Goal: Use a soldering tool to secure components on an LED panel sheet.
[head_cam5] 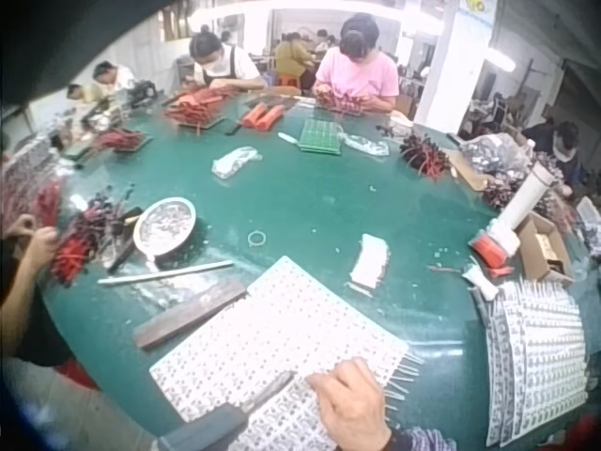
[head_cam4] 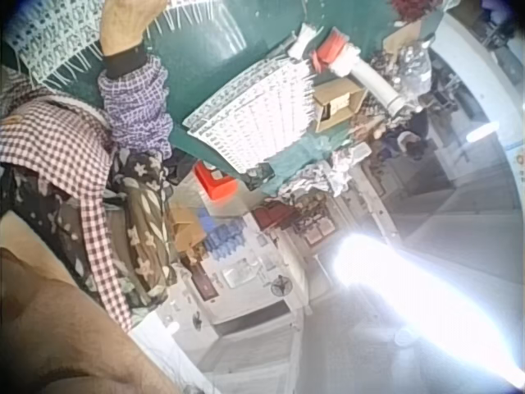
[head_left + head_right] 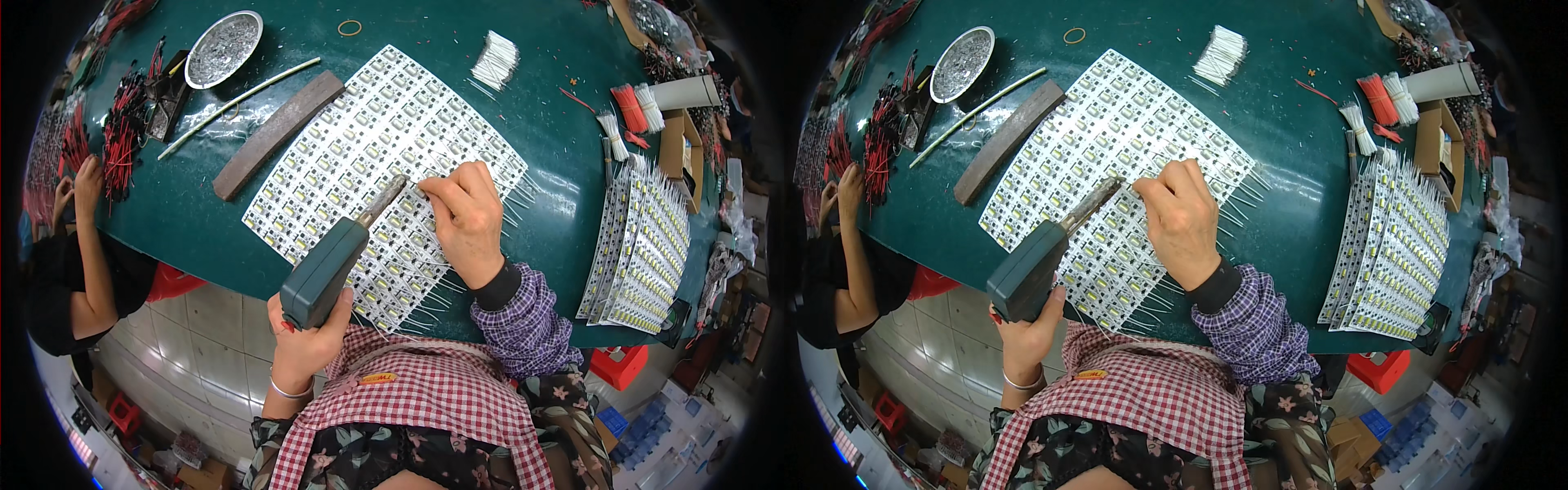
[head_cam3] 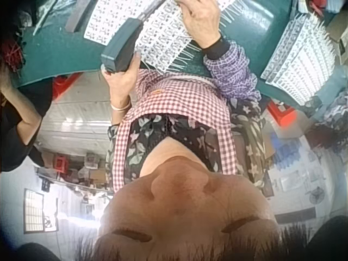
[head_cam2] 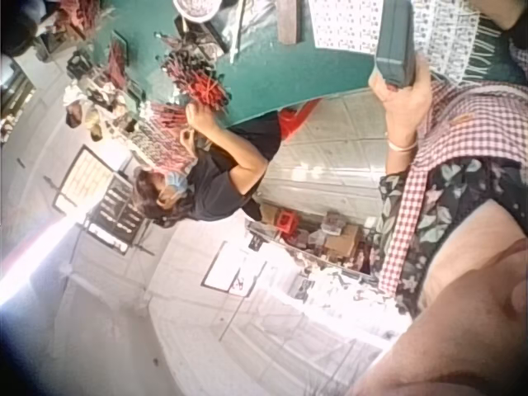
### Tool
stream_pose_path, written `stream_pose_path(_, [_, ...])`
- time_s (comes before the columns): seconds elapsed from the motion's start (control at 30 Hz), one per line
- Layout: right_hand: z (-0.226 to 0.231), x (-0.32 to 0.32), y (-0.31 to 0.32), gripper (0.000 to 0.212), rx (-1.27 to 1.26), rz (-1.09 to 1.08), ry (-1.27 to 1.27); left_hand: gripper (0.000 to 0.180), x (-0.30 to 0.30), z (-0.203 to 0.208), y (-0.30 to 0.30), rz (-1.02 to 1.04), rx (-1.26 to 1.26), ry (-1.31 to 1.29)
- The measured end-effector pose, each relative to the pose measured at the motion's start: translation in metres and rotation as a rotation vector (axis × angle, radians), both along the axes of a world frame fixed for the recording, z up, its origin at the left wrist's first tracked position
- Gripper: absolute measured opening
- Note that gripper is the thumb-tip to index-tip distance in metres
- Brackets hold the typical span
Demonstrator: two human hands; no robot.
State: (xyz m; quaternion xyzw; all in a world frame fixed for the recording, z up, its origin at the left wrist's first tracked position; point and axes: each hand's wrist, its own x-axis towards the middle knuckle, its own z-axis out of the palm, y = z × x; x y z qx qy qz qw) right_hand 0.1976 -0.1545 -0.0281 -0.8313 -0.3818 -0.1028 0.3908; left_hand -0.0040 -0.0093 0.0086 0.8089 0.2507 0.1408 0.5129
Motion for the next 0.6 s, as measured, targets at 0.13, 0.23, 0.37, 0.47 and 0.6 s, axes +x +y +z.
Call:
stream_pose_path(0.13, [0.0009, -0.0001, 0.0006, 0.017, -0.001, -0.001, 0.000, 0.020, -0.0023, -0.0020, 0.0018, 0.018, -0.064, -0.013])
stream_pose_path(0.23, [-0.0002, 0.0005, 0.0005, 0.016, -0.004, -0.003, -0.007, 0.021, -0.0062, -0.0065, 0.0002, 0.055, -0.019, -0.016])
stream_pose_path(0.37, [-0.0005, 0.0001, 0.0009, 0.016, 0.000, -0.007, -0.010, 0.020, -0.0060, -0.0050, -0.0004, 0.082, -0.044, -0.027])
stream_pose_path(0.47, [0.0001, -0.0014, 0.0006, 0.016, -0.016, -0.013, 0.021, 0.019, -0.0053, -0.0034, -0.0010, 0.106, -0.094, -0.029])
stream_pose_path(0.6, [0.0046, -0.0021, 0.0034, 0.016, 0.079, -0.028, 0.022, 0.019, -0.0045, -0.0010, -0.0023, 0.141, -0.120, -0.026])
